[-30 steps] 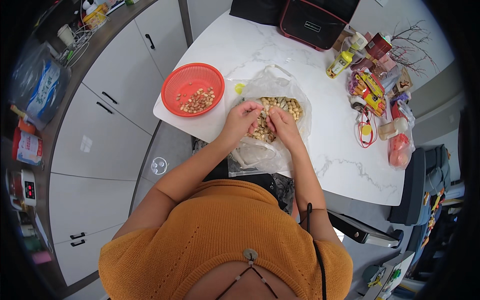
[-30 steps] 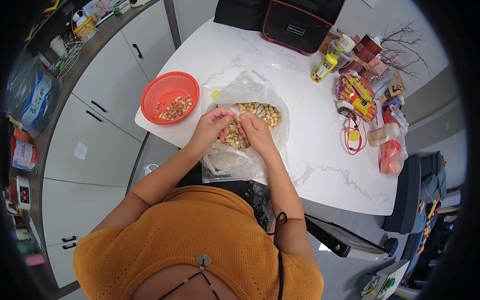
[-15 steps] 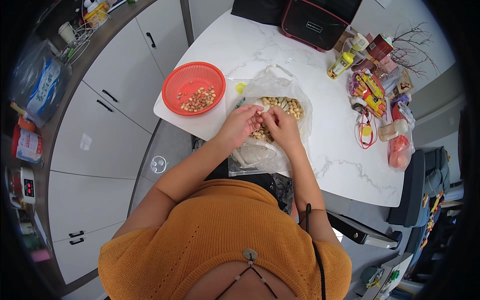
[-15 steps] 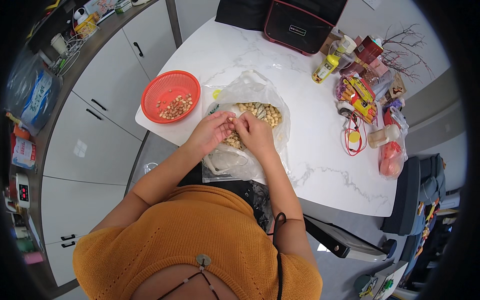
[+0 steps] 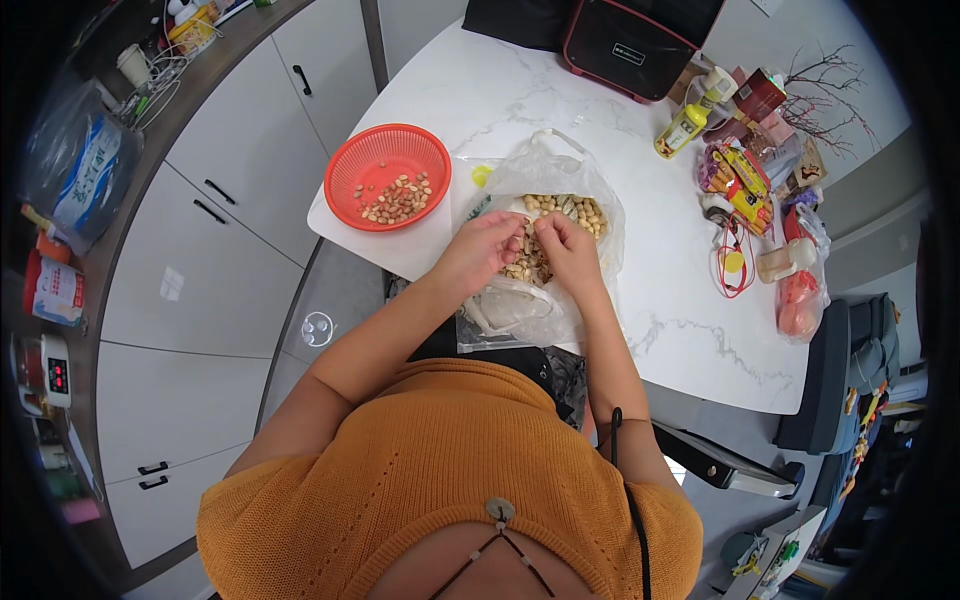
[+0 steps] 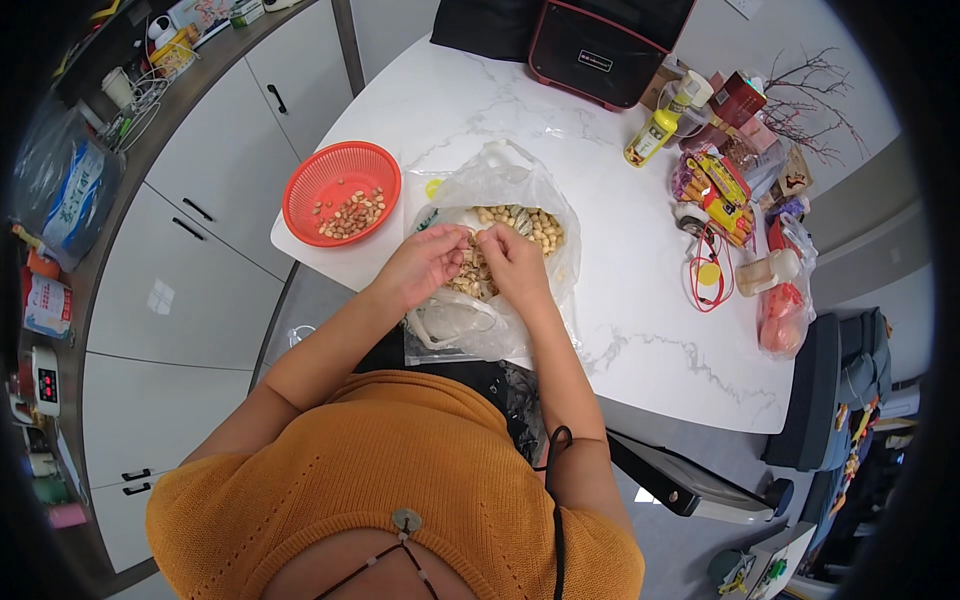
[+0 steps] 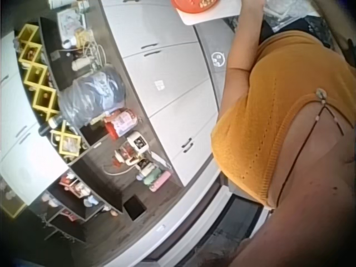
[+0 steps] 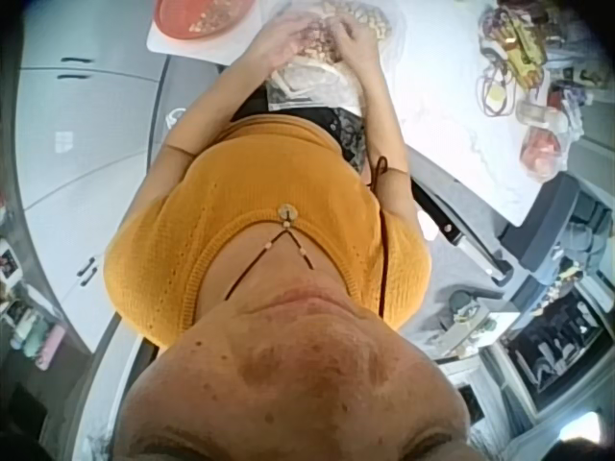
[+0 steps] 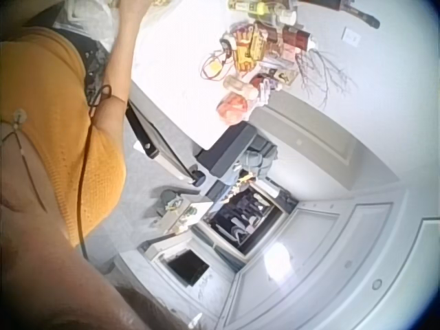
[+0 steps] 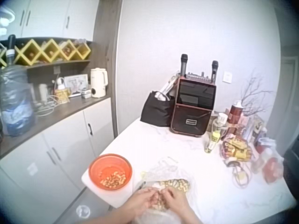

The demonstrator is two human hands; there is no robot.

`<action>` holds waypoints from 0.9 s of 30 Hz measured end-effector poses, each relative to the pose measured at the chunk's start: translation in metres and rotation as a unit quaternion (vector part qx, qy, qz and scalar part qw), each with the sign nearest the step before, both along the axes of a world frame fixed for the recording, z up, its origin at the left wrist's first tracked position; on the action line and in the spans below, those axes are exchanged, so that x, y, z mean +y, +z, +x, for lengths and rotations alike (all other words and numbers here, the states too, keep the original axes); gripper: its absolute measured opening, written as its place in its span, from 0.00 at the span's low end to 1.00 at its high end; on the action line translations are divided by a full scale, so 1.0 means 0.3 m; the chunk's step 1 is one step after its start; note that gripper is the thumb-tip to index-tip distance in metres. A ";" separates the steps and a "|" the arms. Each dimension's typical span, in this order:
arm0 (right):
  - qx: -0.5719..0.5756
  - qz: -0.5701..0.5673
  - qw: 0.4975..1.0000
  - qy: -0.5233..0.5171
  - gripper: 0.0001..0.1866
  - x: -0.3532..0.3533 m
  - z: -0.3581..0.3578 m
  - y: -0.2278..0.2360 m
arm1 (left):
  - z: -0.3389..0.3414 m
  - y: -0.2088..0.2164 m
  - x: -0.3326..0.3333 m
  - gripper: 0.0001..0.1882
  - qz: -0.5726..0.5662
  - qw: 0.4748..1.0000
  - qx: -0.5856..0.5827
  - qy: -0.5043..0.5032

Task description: The person peels peanuts by hand, removing the shells and placing the nuts into a red bowl while leaving the shells in a plastic bag on the counter.

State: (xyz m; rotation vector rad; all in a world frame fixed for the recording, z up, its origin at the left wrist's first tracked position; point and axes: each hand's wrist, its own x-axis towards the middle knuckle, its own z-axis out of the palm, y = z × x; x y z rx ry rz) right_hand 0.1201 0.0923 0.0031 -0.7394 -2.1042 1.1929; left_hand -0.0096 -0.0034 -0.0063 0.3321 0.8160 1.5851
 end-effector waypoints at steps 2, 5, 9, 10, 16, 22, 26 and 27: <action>0.026 -0.116 0.992 0.033 0.12 0.006 0.000 0.001 | 0.012 0.025 -0.002 0.07 -0.018 0.997 0.075 0.000; 0.026 -0.215 0.974 0.061 0.14 0.006 0.008 0.019 | 0.023 0.049 -0.011 0.06 -0.014 0.984 0.175 0.016; 0.002 -0.254 0.964 0.081 0.14 -0.002 0.012 0.047 | 0.031 0.065 -0.013 0.03 -0.025 0.979 0.199 0.025; 0.006 -0.250 0.964 0.086 0.14 -0.002 0.013 0.045 | 0.029 0.066 -0.014 0.03 -0.029 0.979 0.200 0.025; 0.009 -0.078 0.994 0.083 0.11 -0.020 0.002 0.017 | 0.027 0.074 -0.016 0.03 -0.038 0.980 0.186 0.051; 0.019 -0.111 0.989 0.096 0.12 -0.030 -0.004 0.002 | 0.031 0.049 -0.007 0.03 -0.015 0.973 0.220 0.062; 0.048 -0.250 0.959 0.123 0.14 -0.026 -0.003 -0.008 | 0.032 0.044 -0.006 0.03 -0.020 0.973 0.225 0.051; 0.048 -0.279 0.951 0.126 0.15 -0.026 -0.001 -0.008 | 0.033 0.047 -0.006 0.03 -0.027 0.972 0.229 0.052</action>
